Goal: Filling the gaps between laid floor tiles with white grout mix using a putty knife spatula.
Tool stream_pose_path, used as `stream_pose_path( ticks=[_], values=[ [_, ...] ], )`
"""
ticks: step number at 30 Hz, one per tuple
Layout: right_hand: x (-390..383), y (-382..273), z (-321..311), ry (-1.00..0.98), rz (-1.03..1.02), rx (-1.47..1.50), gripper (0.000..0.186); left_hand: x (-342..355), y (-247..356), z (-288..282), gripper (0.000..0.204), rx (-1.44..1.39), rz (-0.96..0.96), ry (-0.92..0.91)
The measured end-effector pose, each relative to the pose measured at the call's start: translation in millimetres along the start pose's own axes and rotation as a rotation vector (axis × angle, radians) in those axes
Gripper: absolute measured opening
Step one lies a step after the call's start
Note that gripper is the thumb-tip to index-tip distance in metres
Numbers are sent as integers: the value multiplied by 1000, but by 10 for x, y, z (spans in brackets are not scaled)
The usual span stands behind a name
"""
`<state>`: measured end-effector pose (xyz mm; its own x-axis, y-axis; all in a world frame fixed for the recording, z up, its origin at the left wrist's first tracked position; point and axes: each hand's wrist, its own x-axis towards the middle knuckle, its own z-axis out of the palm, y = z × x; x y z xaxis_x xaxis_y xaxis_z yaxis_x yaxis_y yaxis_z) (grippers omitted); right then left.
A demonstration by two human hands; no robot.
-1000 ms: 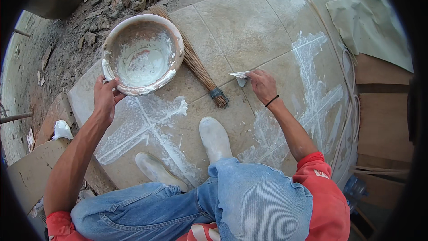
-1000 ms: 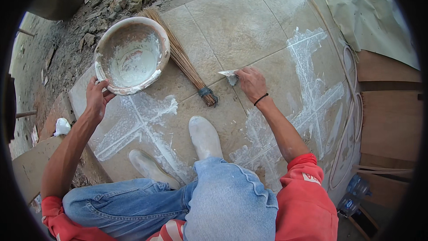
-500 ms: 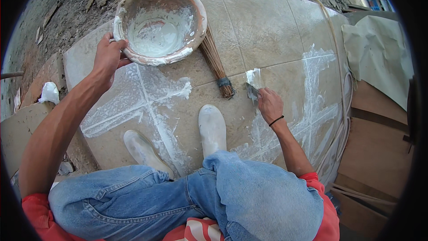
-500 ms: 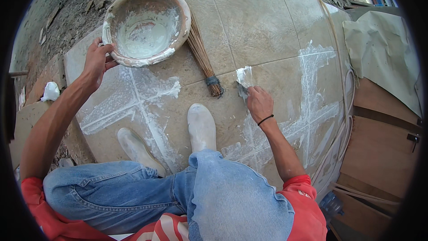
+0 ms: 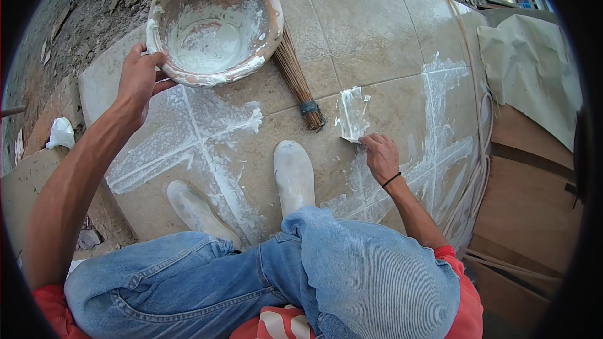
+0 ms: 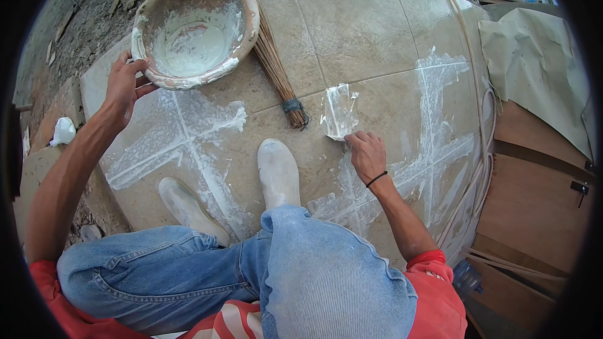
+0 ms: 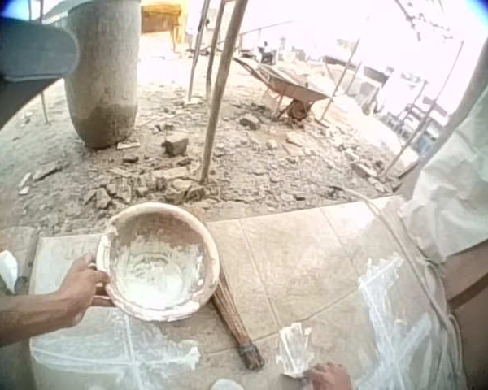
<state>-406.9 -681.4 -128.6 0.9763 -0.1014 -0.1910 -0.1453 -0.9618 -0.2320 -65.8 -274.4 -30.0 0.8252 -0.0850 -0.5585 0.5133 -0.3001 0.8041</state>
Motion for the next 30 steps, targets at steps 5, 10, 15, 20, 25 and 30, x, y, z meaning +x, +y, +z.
stream_pose_path(
  ticks=[5, 10, 15, 20, 25, 30],
  values=[
    [-251, -61, 158, 82, 393, 88, 12, 16, 48, 7, 40, 21, 17, 2],
    [-308, -244, 322, 125, 568, 91, 17, 4, 56, 9, 39, 20, 9, 8],
    [-134, -247, 293, -1, 565, 86, 16, 32, 9, -4, 34, 17, 3, 15],
    [528, 160, 7, 338, 504, 0, 20, 36, -12, -13, 32, 15, -5, 14],
    [625, 354, 207, 222, 280, -48, 28, -17, 37, 17, 36, 28, -7, -13],
    [-62, -104, 185, 92, 112, 17, 29, -2, 28, 0, 38, 38, -8, 9]
  ],
)
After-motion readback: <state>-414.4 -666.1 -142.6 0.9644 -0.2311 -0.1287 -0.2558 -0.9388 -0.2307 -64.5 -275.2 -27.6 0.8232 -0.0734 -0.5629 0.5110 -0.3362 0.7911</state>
